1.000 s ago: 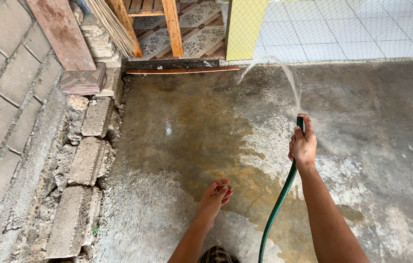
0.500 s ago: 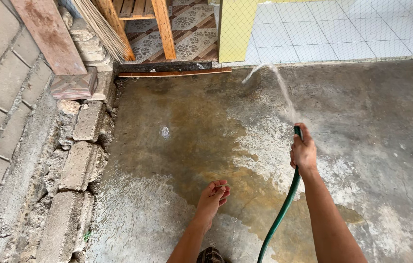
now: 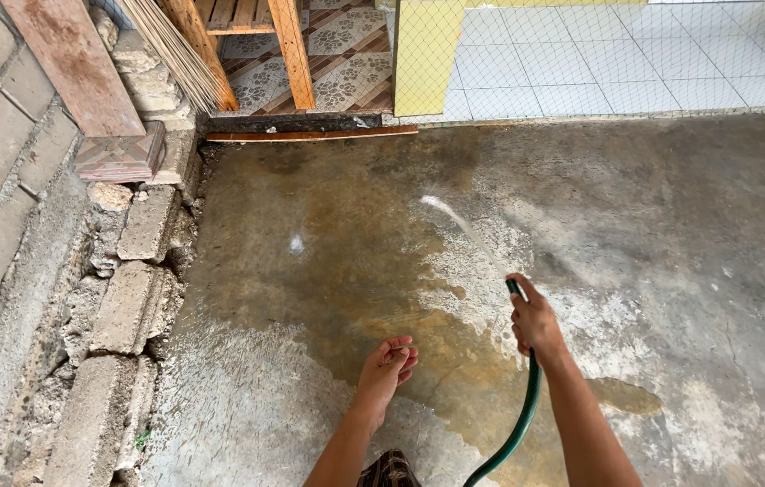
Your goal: The person uses a green hose to spray water onto a concrete floor, moving the stream across different sections of the surface.
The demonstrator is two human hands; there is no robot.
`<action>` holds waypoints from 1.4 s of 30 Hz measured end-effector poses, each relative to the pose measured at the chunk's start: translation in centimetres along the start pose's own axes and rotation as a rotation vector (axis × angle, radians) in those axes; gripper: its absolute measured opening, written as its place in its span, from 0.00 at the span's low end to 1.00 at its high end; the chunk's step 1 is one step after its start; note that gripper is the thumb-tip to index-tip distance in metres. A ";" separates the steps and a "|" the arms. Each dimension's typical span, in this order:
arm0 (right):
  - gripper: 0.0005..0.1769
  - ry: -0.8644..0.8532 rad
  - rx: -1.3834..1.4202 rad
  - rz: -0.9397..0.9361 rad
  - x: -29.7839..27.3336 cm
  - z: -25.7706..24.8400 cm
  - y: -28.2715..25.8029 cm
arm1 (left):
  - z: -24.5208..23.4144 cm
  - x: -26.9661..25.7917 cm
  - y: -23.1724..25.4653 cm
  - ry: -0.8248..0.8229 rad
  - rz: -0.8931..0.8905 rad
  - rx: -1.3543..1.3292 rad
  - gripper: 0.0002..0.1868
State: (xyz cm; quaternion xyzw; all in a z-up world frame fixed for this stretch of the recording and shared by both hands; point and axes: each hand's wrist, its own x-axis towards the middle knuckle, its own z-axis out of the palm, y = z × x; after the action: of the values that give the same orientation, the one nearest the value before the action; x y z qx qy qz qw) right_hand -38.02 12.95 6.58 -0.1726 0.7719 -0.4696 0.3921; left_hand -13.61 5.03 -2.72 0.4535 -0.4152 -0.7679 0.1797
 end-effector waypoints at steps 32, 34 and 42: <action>0.25 -0.527 -0.235 0.011 -8.0 15.7 -0.2 | -12.1 -7.2 -4.7 0.405 0.122 -0.189 0.13; 0.24 -0.546 -0.202 -0.068 -8.6 16.6 0.0 | -12.5 -8.8 -4.0 0.434 0.089 -0.188 0.13; 0.23 -0.557 -0.227 -0.214 -9.6 18.7 -0.3 | -15.2 -11.7 -4.5 0.480 0.112 -0.238 0.14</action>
State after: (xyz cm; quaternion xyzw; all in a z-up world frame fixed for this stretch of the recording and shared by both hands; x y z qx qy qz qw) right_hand -17.61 7.85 6.36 -0.4172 0.6597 -0.3539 0.5152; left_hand 5.83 8.16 -3.63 0.5745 -0.2918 -0.6707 0.3672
